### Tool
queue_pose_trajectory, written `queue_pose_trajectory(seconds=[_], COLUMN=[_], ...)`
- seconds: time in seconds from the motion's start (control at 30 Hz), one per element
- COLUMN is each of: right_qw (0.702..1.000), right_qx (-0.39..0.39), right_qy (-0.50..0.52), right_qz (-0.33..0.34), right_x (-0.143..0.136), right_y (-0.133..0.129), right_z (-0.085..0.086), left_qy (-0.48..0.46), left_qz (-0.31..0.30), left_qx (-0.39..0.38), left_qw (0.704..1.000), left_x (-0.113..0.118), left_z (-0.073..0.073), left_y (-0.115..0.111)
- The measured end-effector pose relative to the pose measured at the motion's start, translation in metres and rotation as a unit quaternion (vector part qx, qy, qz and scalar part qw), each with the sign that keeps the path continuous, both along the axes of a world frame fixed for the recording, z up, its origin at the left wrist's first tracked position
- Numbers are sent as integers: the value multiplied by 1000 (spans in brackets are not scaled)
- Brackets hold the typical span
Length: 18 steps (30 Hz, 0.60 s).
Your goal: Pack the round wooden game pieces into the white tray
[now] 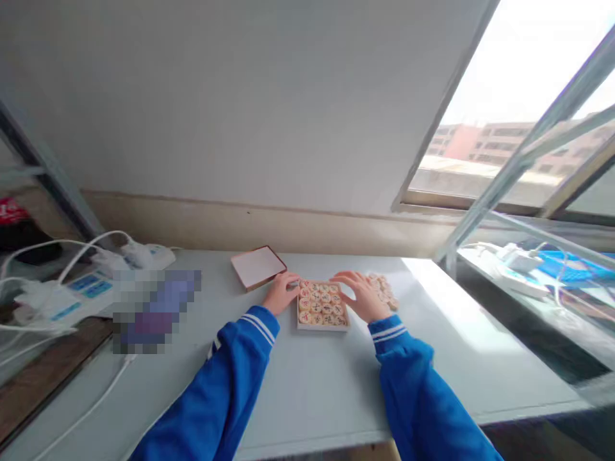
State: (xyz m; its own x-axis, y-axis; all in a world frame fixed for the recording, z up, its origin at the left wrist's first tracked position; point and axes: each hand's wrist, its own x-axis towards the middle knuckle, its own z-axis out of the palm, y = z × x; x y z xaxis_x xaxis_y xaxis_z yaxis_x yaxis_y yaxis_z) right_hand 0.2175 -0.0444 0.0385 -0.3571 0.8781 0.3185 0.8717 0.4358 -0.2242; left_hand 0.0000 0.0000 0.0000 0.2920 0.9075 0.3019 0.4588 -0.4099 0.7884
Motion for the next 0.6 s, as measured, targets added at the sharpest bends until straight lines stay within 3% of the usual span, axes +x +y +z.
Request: queue_pose_trajectory(seconds=[0.13, 0.23, 0.43, 0.6], right_qw=[997, 997, 999, 990], right_qx=[-32, -14, 32, 34], right_qy=[-31, -18, 39, 49], right_qz=[58, 72, -4, -130], right_x=[-41, -56, -53, -17], right_y=[20, 26, 23, 24], right_z=[-5, -11, -11, -5], left_qy=[0, -2, -7, -4], left_qz=[-1, -1, 11, 23], left_qx=[14, 19, 17, 13], left_qw=[1000, 1000, 1000, 1000], left_x=[-1, -1, 0, 0], left_z=[-4, -7, -8, -4], left_y=[0, 1, 3, -1])
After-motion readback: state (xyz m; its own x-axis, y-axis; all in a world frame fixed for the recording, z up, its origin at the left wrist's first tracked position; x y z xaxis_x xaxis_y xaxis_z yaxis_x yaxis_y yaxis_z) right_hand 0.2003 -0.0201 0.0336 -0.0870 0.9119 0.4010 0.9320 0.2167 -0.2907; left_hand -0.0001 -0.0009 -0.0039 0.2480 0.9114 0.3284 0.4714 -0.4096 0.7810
